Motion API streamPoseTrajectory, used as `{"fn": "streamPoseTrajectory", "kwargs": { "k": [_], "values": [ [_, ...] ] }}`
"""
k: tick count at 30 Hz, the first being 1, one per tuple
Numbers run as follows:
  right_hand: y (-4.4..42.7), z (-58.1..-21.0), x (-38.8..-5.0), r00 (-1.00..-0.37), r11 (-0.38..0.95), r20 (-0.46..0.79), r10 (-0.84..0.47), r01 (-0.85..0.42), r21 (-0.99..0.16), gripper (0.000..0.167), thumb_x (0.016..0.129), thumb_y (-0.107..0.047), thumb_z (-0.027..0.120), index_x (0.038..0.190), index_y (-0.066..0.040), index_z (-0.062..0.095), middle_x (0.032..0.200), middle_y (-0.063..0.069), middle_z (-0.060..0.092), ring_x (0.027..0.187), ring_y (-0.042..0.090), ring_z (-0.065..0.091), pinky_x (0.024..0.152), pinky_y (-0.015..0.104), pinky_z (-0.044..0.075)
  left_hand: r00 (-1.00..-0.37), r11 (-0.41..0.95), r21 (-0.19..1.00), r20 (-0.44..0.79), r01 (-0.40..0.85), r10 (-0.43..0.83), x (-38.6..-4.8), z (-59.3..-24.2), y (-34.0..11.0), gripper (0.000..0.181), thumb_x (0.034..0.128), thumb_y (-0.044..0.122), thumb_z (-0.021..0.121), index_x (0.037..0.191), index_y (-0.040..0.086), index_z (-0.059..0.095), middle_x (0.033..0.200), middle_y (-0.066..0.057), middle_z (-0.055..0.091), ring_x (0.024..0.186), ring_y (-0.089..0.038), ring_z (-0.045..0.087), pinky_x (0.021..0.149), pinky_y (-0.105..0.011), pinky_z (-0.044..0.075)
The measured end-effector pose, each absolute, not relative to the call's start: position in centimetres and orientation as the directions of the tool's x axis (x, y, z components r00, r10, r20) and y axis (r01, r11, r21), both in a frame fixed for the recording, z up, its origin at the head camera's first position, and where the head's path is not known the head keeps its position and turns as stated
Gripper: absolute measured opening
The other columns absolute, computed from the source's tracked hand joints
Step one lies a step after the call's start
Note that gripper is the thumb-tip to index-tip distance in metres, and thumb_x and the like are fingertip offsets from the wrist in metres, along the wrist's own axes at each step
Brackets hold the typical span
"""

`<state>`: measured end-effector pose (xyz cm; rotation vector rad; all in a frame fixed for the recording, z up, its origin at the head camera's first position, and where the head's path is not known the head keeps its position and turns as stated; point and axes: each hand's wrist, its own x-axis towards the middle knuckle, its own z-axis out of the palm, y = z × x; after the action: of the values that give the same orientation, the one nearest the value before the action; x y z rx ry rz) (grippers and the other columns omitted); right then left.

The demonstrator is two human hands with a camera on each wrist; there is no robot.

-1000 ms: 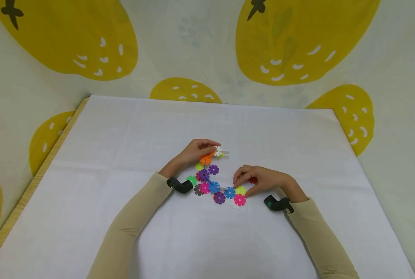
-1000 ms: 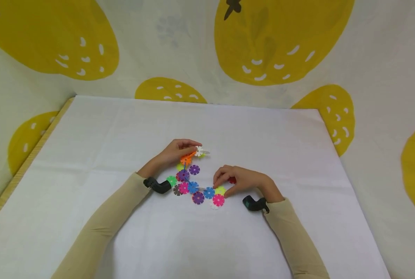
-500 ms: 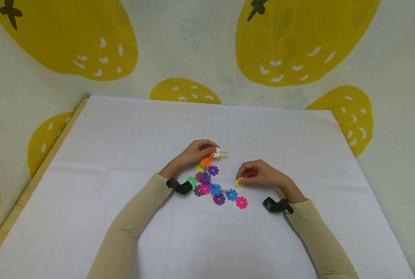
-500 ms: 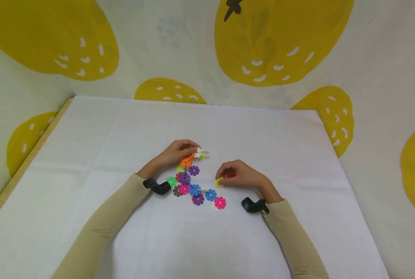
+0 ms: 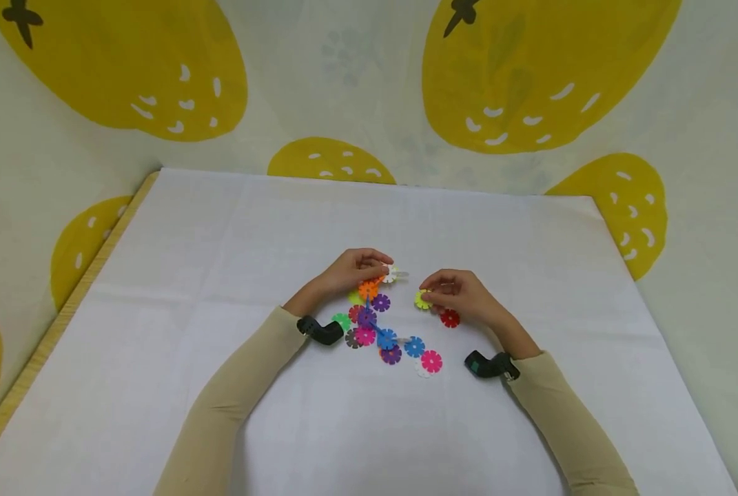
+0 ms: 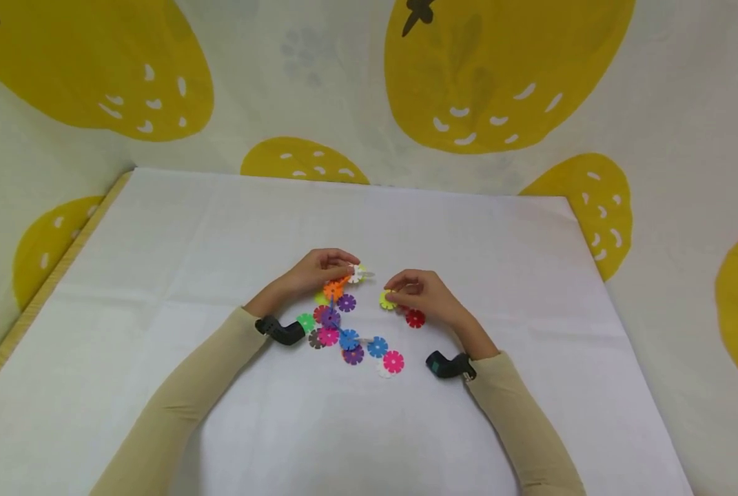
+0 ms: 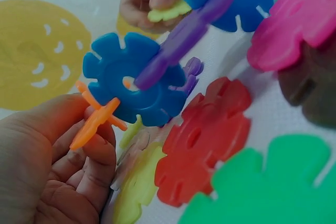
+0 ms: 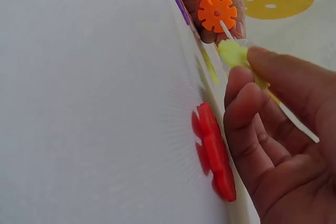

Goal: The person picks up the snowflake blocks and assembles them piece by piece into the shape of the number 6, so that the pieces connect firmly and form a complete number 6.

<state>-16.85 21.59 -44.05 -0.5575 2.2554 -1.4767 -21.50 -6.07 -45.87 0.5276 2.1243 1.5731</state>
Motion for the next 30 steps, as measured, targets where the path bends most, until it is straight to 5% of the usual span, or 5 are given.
{"fn": "streamPoseTrajectory", "kwargs": {
  "k": [14,30],
  "values": [
    [19.8,-44.1,-17.5,-0.931,0.292,-0.265,-0.252,0.187,-0.938,0.038,0.096,-0.021,0.064,0.125,0.001,0.056,0.105,0.019,0.063,0.078,0.018,0.070,0.077,0.023,0.055,-0.824,0.286,0.955,-0.101,0.077,0.558,-21.5,-46.0,-6.1,0.026,0.0973,0.018,0.062,0.120,0.005,0.066,0.100,-0.008,0.068,0.087,-0.018,0.062,0.080,-0.022,0.051],
    [19.3,-44.4,-17.7,-0.926,0.171,-0.311,-0.216,0.277,-0.945,0.037,0.096,-0.017,0.064,0.127,0.001,0.055,0.103,0.011,0.066,0.077,0.016,0.069,0.078,0.025,0.055,-0.828,0.298,0.952,-0.108,0.074,0.551,-21.4,-46.0,-6.0,0.025,0.0973,0.019,0.062,0.118,0.006,0.067,0.100,-0.007,0.068,0.085,-0.017,0.061,0.077,-0.022,0.051]
  ]
}}
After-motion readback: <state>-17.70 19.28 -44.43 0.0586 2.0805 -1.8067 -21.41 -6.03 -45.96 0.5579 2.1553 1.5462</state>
